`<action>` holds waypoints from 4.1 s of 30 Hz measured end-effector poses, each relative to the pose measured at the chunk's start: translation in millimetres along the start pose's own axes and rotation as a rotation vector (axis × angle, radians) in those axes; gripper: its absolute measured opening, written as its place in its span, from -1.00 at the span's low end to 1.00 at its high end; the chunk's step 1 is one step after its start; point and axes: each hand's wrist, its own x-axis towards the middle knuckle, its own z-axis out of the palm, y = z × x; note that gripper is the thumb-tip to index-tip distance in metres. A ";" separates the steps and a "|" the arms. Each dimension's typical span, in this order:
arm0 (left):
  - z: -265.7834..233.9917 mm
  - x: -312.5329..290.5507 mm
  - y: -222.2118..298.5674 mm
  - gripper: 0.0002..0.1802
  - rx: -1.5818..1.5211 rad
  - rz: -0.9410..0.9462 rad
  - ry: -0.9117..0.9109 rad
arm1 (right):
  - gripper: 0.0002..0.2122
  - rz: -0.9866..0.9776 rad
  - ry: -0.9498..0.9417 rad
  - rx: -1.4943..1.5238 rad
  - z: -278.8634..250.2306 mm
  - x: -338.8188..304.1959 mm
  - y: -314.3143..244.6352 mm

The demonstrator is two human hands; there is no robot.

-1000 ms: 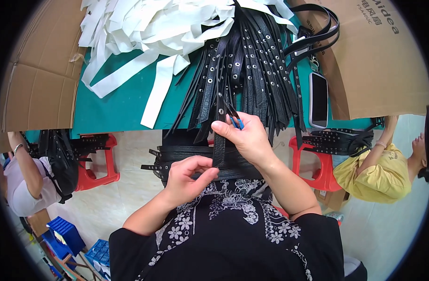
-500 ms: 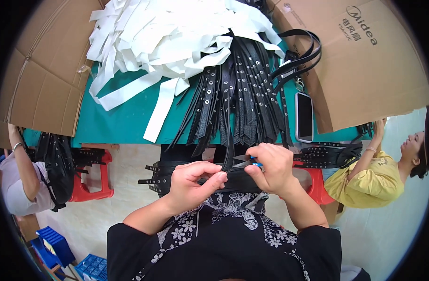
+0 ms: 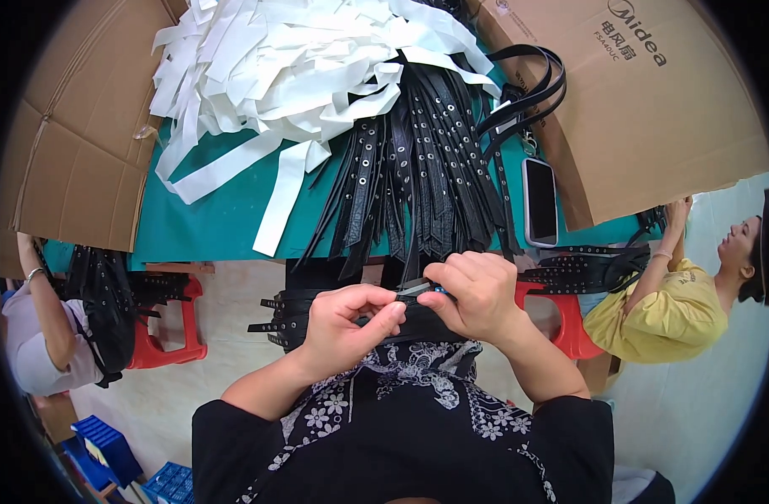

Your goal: The worker is assembling belts by attaching and trimming white lining strips onto black belt straps.

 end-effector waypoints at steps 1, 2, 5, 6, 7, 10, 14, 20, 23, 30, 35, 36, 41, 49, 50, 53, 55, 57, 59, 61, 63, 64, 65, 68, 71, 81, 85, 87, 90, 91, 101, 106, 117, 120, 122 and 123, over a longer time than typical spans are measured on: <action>-0.5 0.1 -1.0 -0.92 0.000 -0.003 0.001 | -0.70 0.001 -0.001 0.002 0.9 -0.3 0.7; -1.2 0.0 -2.0 -0.92 0.009 -0.012 -0.002 | -0.70 -0.007 -0.004 -0.001 1.6 -0.5 1.4; -1.1 0.9 -4.7 -0.91 0.008 -0.030 -0.007 | -0.71 -0.022 -0.002 -0.007 4.0 -1.3 4.7; -0.9 1.3 -5.6 -0.91 -0.002 -0.037 -0.008 | -0.71 -0.030 0.003 -0.009 4.6 -1.8 5.7; -0.9 1.5 -6.0 -0.91 -0.001 -0.040 -0.009 | -0.71 -0.028 0.003 -0.008 5.1 -2.3 6.1; -0.6 1.9 -7.2 -0.91 -0.014 -0.058 -0.016 | -0.72 -0.027 -0.005 -0.004 6.3 -3.1 7.6; 1.3 3.6 -9.4 -0.91 -0.032 -0.076 -0.005 | -0.73 0.000 -0.016 0.047 9.3 -5.6 11.8; 2.7 6.6 -14.4 -0.91 -0.032 -0.083 0.009 | -0.70 0.029 0.006 0.109 9.3 -9.0 20.8; 2.0 9.0 -24.6 -0.91 -0.131 -0.117 0.000 | -0.60 0.456 0.211 0.681 19.0 -18.5 25.6; -3.4 11.5 -45.2 -0.86 -0.060 -0.186 -0.012 | -0.86 1.241 -0.223 1.895 58.9 -26.1 23.8; -21.1 24.1 -53.6 -0.76 0.263 -0.176 0.173 | -0.83 1.215 -0.191 2.191 74.7 -35.3 25.9; -19.1 35.6 -50.9 -0.82 0.171 -0.177 0.214 | -0.83 1.243 -0.172 2.253 75.5 -36.8 26.2; -9.1 93.7 -35.5 -0.61 -0.288 -0.385 0.163 | -0.82 1.245 -0.118 2.455 77.2 -40.1 33.2; -4.9 123.2 -47.1 -0.74 -0.304 -0.417 0.170 | -0.83 1.047 0.022 1.122 69.2 -40.0 35.5; -7.5 122.2 -44.3 -0.79 -0.271 -0.395 0.182 | -0.82 1.075 0.079 1.155 64.0 -37.3 40.5; -10.2 113.3 -40.9 -0.84 0.011 -0.295 0.188 | -0.78 1.257 0.122 1.364 57.1 -14.5 55.1; -6.3 106.3 -28.3 -0.80 0.567 -0.004 0.131 | -0.77 1.311 0.071 1.541 62.1 1.1 61.4; -2.3 98.8 -27.1 -0.73 0.948 0.262 0.140 | -0.77 1.334 -0.059 1.811 68.2 9.7 65.3; -4.4 90.7 -22.2 -0.75 1.029 0.339 0.108 | -0.79 1.350 -0.056 1.999 80.2 7.1 62.4; -4.7 81.3 -13.3 -0.76 1.005 0.316 0.037 | -0.84 1.327 -0.052 2.357 90.8 0.3 59.8; -18.2 73.5 -13.8 -0.87 0.779 0.172 0.005 | -0.84 1.294 -0.042 2.518 97.9 -7.3 54.2; -28.8 74.4 -18.2 -0.89 0.693 0.129 -0.019 | -0.84 1.250 -0.021 2.675 100.8 -11.2 51.7; -31.2 78.6 -14.3 -0.85 0.570 0.047 0.086 | -0.84 1.223 -0.027 2.742 102.7 -14.8 49.3; -52.4 91.9 -31.2 -0.71 0.060 -0.246 0.114 | -0.84 1.231 -0.033 2.780 107.6 -22.4 38.9; -65.1 111.6 -36.2 -0.64 -0.009 -0.334 0.021 | -0.84 1.170 -0.033 2.806 109.8 -25.0 29.2; -48.7 139.2 -34.1 -0.80 -0.156 -0.547 0.046 | -0.77 1.223 0.023 2.509 115.4 -35.9 -7.1; -59.7 133.0 -23.4 -0.83 -0.194 -0.566 0.040 | -0.75 1.255 0.177 1.767 103.1 -39.9 -23.9; -70.1 125.8 -11.6 -0.81 -0.138 -0.566 0.035 | -0.74 1.184 0.237 1.689 97.6 -33.6 -24.6; -86.5 115.0 4.4 -0.77 -0.044 -0.505 -0.028 | -0.68 1.057 0.244 1.595 90.8 -18.4 -15.0; -90.1 109.1 10.0 -0.77 -0.040 -0.500 -0.030 | -0.67 1.044 0.201 1.587 88.0 -8.5 -10.0; -90.5 37.0 34.2 -0.76 -0.120 -0.623 -0.142 | -0.69 0.828 0.169 2.317 78.6 49.2 5.5; -95.2 31.4 19.8 -0.64 -0.405 -0.762 -0.154 | -0.72 0.842 0.247 2.008 73.2 63.0 9.6; -62.1 51.3 8.1 -0.72 -0.168 -0.654 -0.356 | -0.78 0.813 0.415 2.009 8.4 55.4 63.0; -72.4 44.4 -4.5 -0.85 -0.086 -0.736 -0.419 | -0.82 0.792 0.517 1.998 -23.4 36.0 79.6; -85.1 30.3 -20.4 -0.85 -0.015 -0.789 -0.465 | -0.84 0.808 0.605 1.839 -49.4 21.2 91.8; -91.6 23.3 -28.9 -0.84 0.073 -0.843 -0.477 | -0.84 0.812 0.651 1.744 -56.0 10.9 103.1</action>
